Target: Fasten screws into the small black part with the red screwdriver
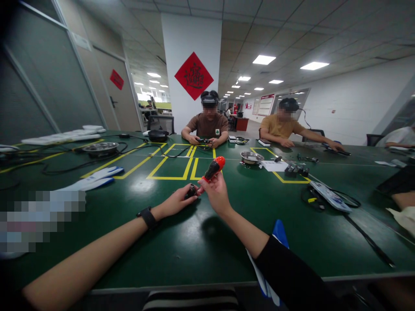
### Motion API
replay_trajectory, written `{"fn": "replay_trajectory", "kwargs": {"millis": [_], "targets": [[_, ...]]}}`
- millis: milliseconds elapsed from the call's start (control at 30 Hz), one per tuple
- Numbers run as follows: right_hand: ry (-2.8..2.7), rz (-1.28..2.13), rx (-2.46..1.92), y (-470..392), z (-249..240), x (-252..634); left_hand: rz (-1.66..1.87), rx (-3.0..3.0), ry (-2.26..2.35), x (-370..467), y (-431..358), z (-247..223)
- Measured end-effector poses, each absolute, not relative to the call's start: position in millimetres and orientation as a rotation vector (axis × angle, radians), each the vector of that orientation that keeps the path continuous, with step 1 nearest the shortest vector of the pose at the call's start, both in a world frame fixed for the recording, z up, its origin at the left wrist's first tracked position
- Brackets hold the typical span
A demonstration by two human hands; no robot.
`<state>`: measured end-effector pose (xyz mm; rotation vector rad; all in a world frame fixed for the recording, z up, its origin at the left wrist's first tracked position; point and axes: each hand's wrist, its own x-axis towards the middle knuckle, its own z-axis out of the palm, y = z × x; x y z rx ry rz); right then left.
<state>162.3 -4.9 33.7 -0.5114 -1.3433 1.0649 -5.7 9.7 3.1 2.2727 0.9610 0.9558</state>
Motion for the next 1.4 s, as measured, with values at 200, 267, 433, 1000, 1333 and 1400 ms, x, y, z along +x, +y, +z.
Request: {"fn": "replay_trajectory", "kwargs": {"millis": [200, 267, 433, 1000, 1333, 1400], "targets": [[-1.429, 1.036, -0.491, -6.4, 30.2, 165.6, 0.966, 2.272, 0.941, -6.0, 11.4, 1.0], [-1.455, 0.927, -0.536, -6.2, 28.7, 165.7, 0.960, 2.267, 0.943, -6.3, 12.8, -1.0], [-1.470, 0.753, -0.582, -7.7, 29.0, 164.2, 0.957, 2.256, 0.950, -6.2, 14.4, -3.5], [-1.426, 0.964, -0.402, -7.3, 28.2, 162.5, 0.959, 2.266, 0.930, -5.6, 13.5, -1.2], [-1.460, 0.838, -0.554, -5.7, 28.4, 165.2, 0.961, 2.258, 0.938, -6.1, 14.1, -1.3], [-1.399, 0.895, -0.516, -3.3, 27.9, 164.1, 0.959, 2.256, 0.936, -6.2, 14.0, -1.1]]}}
